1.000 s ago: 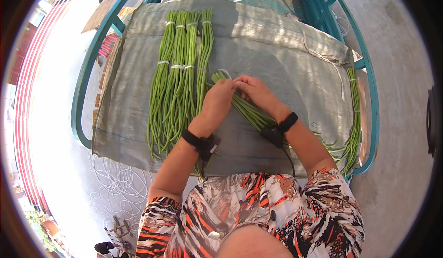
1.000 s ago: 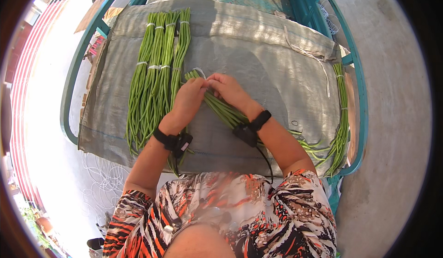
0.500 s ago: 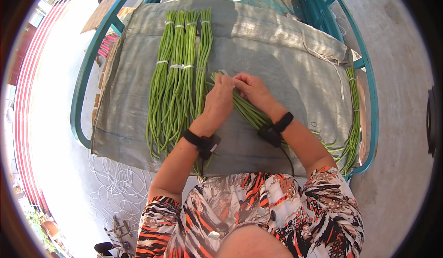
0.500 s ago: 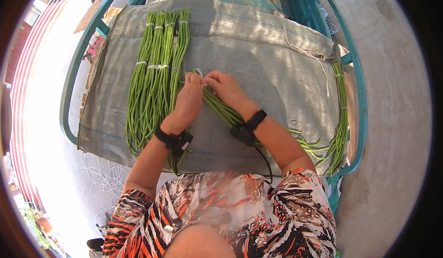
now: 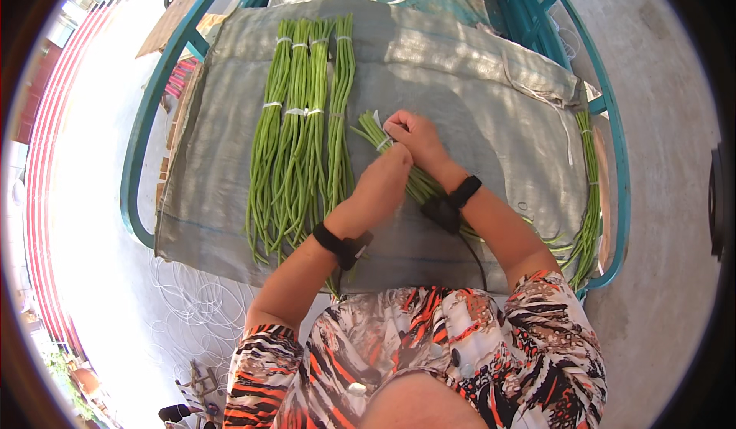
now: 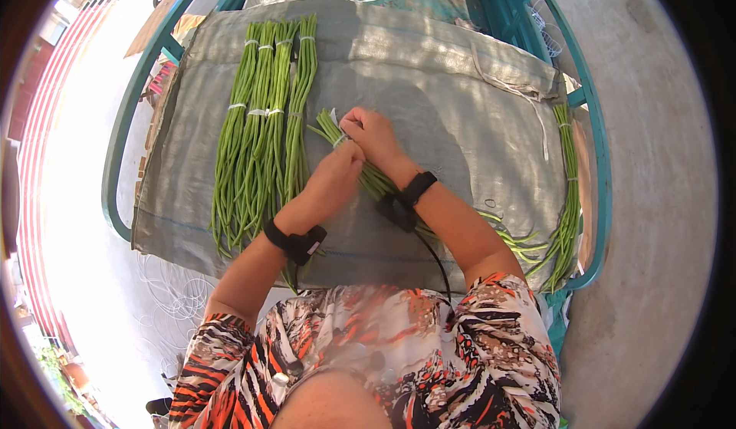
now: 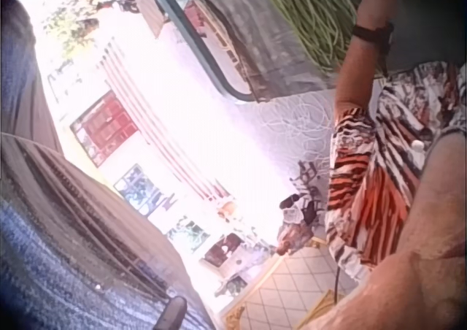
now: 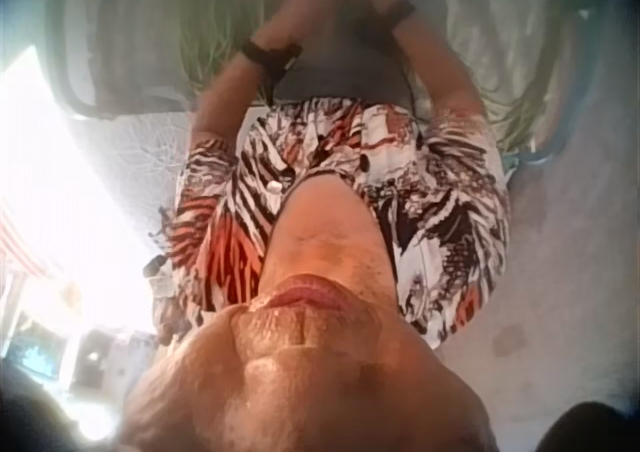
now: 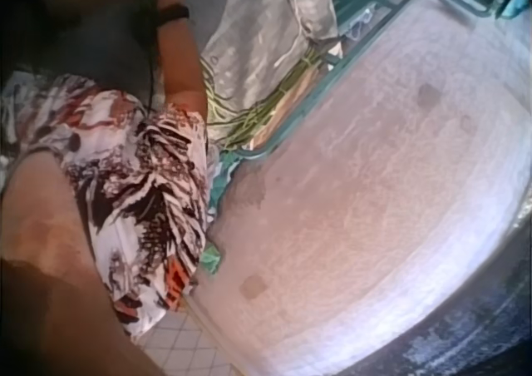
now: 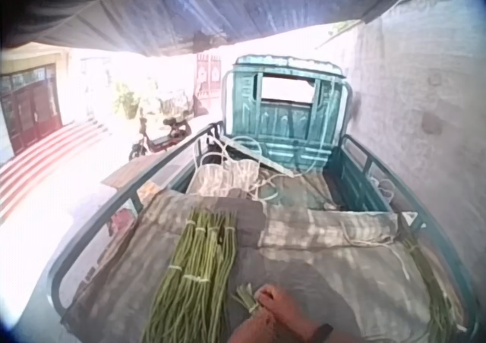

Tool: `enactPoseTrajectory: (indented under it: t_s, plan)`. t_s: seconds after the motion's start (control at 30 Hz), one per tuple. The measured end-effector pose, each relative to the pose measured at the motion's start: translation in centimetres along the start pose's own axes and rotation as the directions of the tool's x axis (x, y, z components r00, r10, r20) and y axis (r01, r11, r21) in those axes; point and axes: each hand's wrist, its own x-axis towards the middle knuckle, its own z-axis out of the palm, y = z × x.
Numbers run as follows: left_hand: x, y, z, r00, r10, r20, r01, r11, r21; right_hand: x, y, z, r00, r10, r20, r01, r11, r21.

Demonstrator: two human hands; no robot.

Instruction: The person bundles long green vegetables by hand using white string, tying a knot around each bunch.

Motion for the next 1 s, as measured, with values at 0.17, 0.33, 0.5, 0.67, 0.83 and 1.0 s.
enactPoseTrajectory:
  t_s: [0.17, 0.33, 0.5, 0.67, 0.83, 1.0]
  plan:
    - [0.4, -0.2, -1.5, 0.942, -0.277, -0.189, 0.294, 0.953, 0.067, -0.6, -1.1, -1.2, 0.948, 0.29, 0.129, -0.318, 0.879, 0.356]
    - [1.2, -0.1, -1.2, 0.952, -0.229, -0.204, 0.255, 0.96, 0.113, -0.5, -1.5, -1.9, 0.946, 0.248, 0.207, -0.301, 0.91, 0.286]
    - [1.7, -0.5, -1.0, 0.947, -0.252, -0.198, 0.286, 0.943, 0.168, -0.6, -2.0, -2.4, 0.924, 0.309, 0.225, -0.357, 0.908, 0.219]
    - [1.5, -0.5, -0.6, 0.986, -0.129, -0.11, 0.153, 0.957, 0.249, -0.3, -2.6, -2.6, 0.95, 0.273, 0.15, -0.301, 0.928, 0.218]
    - [1.7, -1.5, -0.1, 0.992, 0.113, -0.056, -0.09, 0.944, 0.317, 0.6, -2.2, -1.9, 0.981, 0.156, 0.112, -0.166, 0.983, 0.081]
    - [2.1, -1.7, -0.4, 0.952, 0.304, 0.034, -0.295, 0.881, 0.369, 1.3, -0.9, -1.7, 0.996, -0.086, 0.005, 0.086, 0.98, -0.182]
